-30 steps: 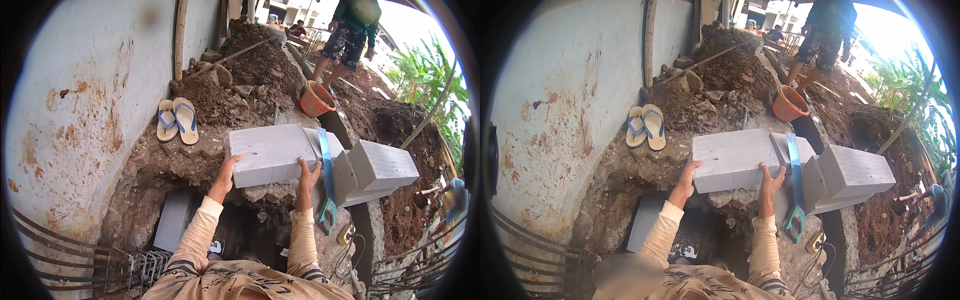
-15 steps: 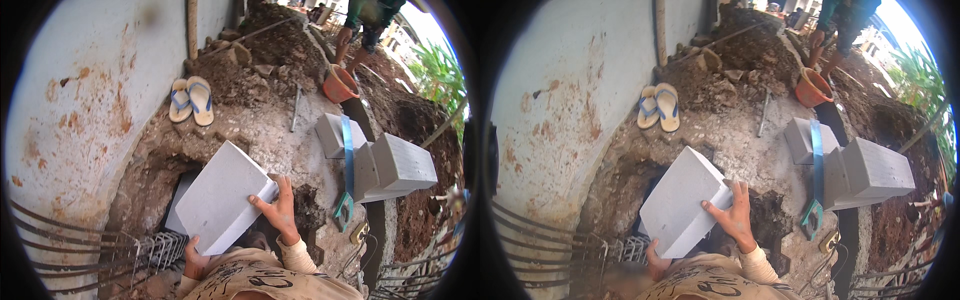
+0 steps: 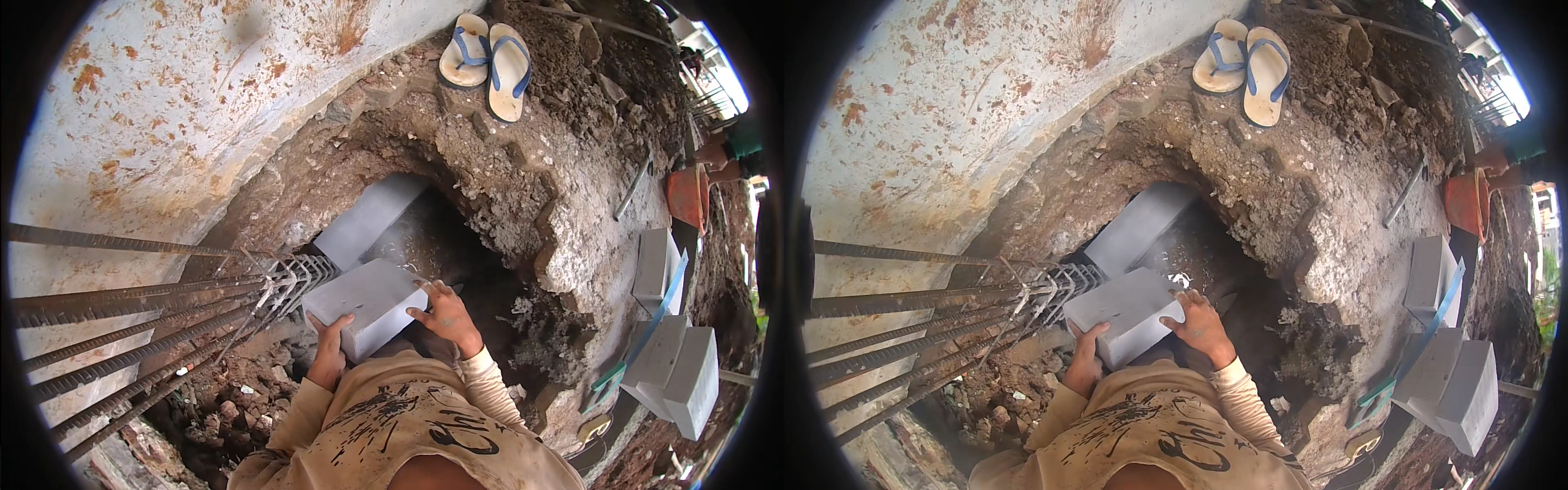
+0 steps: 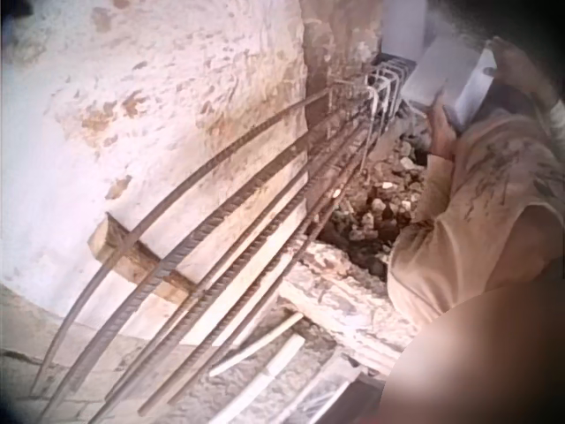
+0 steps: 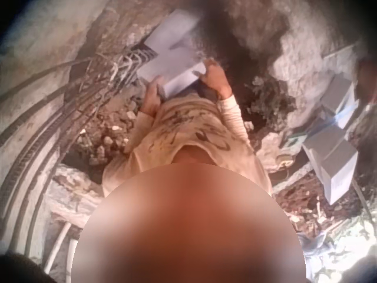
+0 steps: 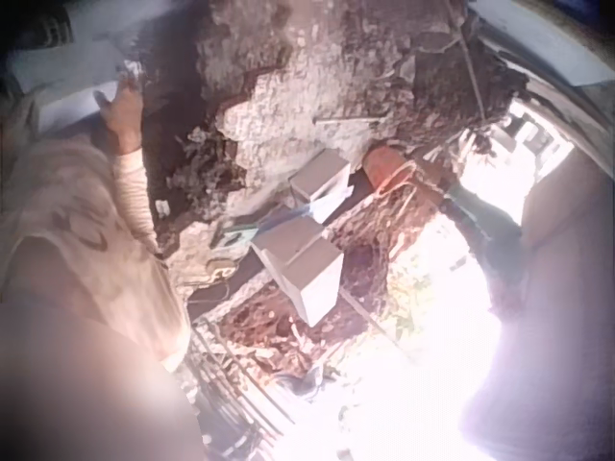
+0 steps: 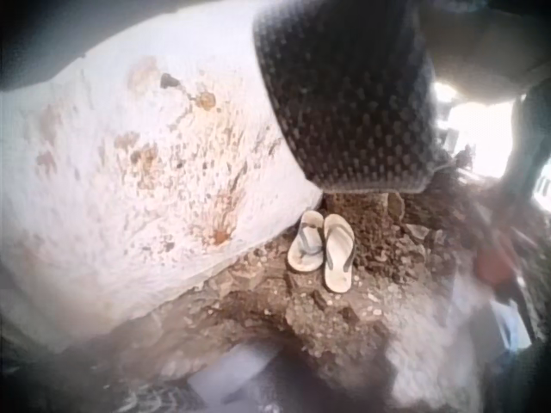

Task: The person scoops cement from a bucket and spreads it on the base of a foundation pit using a trowel. Then, the person picks up a concrete block, places it into the pit, and adjusts its position. The person uses a hand saw to cut another block and places it into the pit as well.

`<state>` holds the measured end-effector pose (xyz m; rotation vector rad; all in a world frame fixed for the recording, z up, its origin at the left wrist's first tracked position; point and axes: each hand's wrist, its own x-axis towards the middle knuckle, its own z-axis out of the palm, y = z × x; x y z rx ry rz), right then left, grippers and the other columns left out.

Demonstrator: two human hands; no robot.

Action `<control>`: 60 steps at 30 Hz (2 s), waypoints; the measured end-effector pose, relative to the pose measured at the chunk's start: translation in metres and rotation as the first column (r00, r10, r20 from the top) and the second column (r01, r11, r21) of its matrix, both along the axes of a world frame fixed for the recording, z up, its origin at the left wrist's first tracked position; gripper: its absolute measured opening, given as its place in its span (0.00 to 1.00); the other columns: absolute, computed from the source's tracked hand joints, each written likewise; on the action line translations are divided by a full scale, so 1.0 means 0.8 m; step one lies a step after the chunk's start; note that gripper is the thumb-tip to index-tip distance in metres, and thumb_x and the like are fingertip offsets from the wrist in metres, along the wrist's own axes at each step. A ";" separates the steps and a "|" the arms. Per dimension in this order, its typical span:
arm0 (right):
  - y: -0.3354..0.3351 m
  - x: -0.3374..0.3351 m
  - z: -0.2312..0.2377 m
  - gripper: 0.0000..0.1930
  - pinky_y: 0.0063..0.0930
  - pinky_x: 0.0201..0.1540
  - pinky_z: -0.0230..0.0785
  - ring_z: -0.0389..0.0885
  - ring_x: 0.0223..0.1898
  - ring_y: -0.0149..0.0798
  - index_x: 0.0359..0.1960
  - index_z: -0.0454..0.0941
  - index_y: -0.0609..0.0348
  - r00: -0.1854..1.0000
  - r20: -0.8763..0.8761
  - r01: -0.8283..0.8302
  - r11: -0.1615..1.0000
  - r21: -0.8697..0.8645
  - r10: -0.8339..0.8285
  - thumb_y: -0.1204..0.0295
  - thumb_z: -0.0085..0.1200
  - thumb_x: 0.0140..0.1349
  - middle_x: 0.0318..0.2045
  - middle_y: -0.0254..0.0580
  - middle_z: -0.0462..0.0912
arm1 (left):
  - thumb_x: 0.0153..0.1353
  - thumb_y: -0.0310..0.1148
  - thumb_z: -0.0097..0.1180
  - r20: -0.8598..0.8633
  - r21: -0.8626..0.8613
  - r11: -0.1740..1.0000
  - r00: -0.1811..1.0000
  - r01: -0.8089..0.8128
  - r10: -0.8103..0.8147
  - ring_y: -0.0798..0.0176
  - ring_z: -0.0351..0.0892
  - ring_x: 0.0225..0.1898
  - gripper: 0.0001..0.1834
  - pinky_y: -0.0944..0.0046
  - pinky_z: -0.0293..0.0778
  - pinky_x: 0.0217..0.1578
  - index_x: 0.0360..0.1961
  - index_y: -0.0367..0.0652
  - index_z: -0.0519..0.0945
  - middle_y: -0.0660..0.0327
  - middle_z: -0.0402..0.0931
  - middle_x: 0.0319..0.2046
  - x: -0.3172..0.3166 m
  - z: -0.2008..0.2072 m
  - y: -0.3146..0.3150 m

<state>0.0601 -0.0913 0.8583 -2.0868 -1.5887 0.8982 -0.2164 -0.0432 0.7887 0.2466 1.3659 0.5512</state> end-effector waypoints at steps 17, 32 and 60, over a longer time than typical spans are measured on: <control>-0.030 -0.039 -0.084 0.62 0.59 0.80 0.40 0.46 0.79 0.58 0.79 0.51 0.42 0.901 0.213 -0.383 0.924 -0.019 0.378 0.63 0.77 0.41 0.76 0.56 0.54 | 0.60 0.40 0.64 0.300 -0.244 0.954 0.949 0.173 -0.095 0.50 0.78 0.57 0.31 0.45 0.73 0.58 0.64 0.45 0.73 0.54 0.78 0.57 0.010 -0.014 0.044; 0.007 -0.002 -0.092 0.49 0.53 0.64 0.60 0.68 0.55 0.63 0.69 0.64 0.65 0.913 0.304 -0.292 0.956 0.022 0.272 0.68 0.67 0.39 0.52 0.62 0.69 | 0.61 0.65 0.58 0.228 -0.199 0.957 0.959 0.212 -0.165 0.33 0.59 0.70 0.49 0.32 0.60 0.64 0.77 0.53 0.58 0.49 0.50 0.77 -0.035 -0.022 0.046; 0.064 0.217 -0.564 0.60 0.55 0.74 0.55 0.62 0.71 0.67 0.74 0.55 0.59 0.887 0.416 0.372 0.844 -0.387 -0.199 0.60 0.79 0.38 0.68 0.68 0.63 | 0.62 0.35 0.63 -0.670 0.171 0.725 0.619 0.667 -0.410 0.54 0.85 0.51 0.23 0.60 0.77 0.55 0.56 0.37 0.80 0.47 0.85 0.47 0.011 -0.392 0.072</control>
